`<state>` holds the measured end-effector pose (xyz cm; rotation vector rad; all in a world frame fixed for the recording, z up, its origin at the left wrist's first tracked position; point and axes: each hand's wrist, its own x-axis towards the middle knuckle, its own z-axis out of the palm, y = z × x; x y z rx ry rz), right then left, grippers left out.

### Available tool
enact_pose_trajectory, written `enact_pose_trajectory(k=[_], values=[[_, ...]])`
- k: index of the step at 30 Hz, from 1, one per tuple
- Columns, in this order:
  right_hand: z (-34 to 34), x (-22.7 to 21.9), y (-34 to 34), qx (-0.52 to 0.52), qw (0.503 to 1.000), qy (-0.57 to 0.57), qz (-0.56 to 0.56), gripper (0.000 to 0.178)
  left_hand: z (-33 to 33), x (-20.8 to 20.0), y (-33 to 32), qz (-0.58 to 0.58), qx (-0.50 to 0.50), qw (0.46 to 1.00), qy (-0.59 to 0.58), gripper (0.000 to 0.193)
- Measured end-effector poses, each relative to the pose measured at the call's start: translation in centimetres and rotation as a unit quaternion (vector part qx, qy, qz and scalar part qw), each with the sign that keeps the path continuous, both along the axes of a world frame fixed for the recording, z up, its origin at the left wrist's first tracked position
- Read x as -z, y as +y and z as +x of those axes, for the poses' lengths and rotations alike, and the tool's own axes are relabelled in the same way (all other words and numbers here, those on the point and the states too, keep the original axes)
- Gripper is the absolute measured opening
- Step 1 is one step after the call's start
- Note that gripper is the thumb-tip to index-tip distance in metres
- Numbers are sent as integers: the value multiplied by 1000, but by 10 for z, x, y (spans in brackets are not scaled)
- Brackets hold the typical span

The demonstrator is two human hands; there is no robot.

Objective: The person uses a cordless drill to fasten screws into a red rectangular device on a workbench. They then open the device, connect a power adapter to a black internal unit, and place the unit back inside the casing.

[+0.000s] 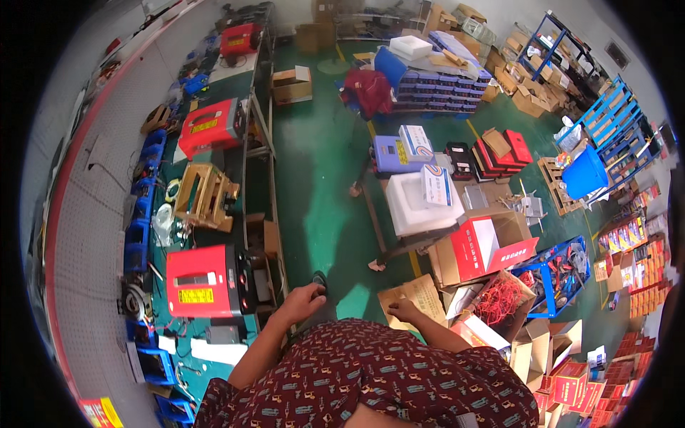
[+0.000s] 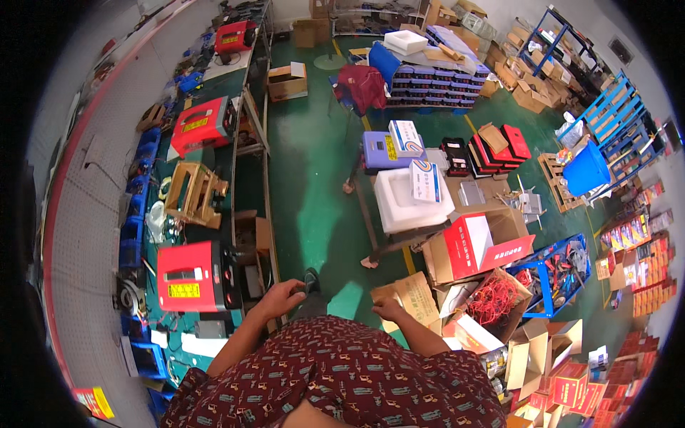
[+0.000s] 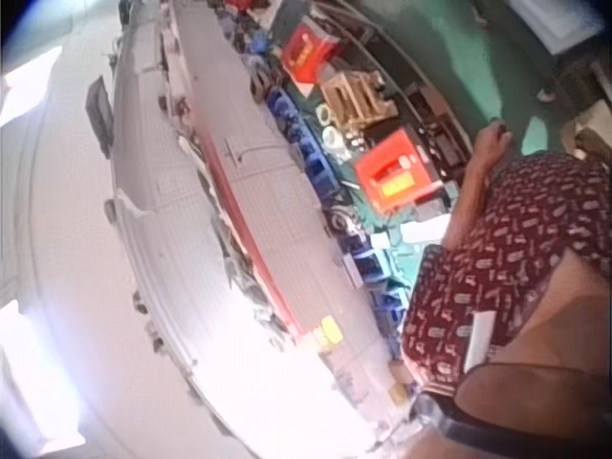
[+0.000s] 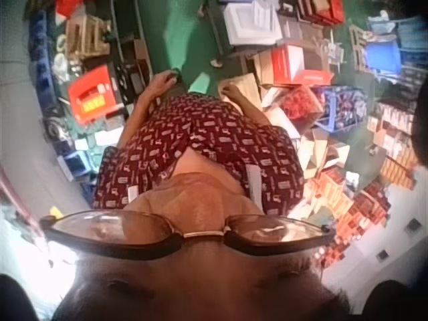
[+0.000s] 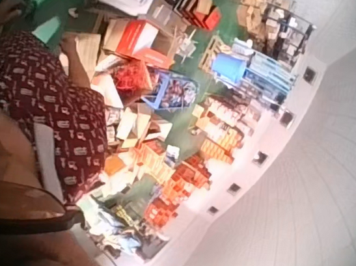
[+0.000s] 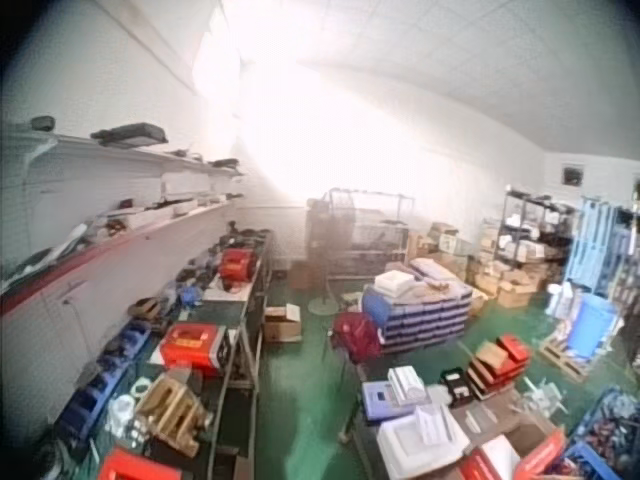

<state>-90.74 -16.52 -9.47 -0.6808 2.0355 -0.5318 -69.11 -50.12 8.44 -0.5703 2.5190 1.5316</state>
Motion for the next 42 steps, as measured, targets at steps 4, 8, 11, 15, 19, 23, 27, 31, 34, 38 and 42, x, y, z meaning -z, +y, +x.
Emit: enact_pose_trajectory(k=[4,8,11,15,19,23,27,31,34,38,42], values=[[-43,-10,-35,-11,997,75,-11,38,-56,2,-73,-9,25,1000,-11,40],[-95,-34,-93,99,992,65,-48,33,-135,-1,-140,-23,66,998,-5,40],[-135,-47,-141,141,982,104,-74,35,-200,-11,-181,-4,109,994,-8,40],[-197,-60,-214,190,978,53,-69,41,-277,5,-237,21,127,992,2,39],[-273,-58,-302,258,958,-56,-112,43,-330,71,-318,-72,104,991,-38,37],[-350,-51,-397,229,961,-15,-153,44,-344,126,-417,-96,49,992,-72,33],[-418,-70,-465,237,954,-42,-177,43,-342,174,-510,-27,-31,981,-189,23],[-480,-65,-503,309,932,-51,-184,42,-372,178,-578,-81,32,974,-208,23],[-512,-52,-526,409,894,-99,-151,46,-420,199,-649,-132,60,947,-288,22],[-556,-41,-531,474,871,-74,-111,40,-585,181,-707,-127,157,961,-190,20],[-583,-52,-541,554,824,-82,-89,42,-766,173,-719,-180,292,939,-10,26]])
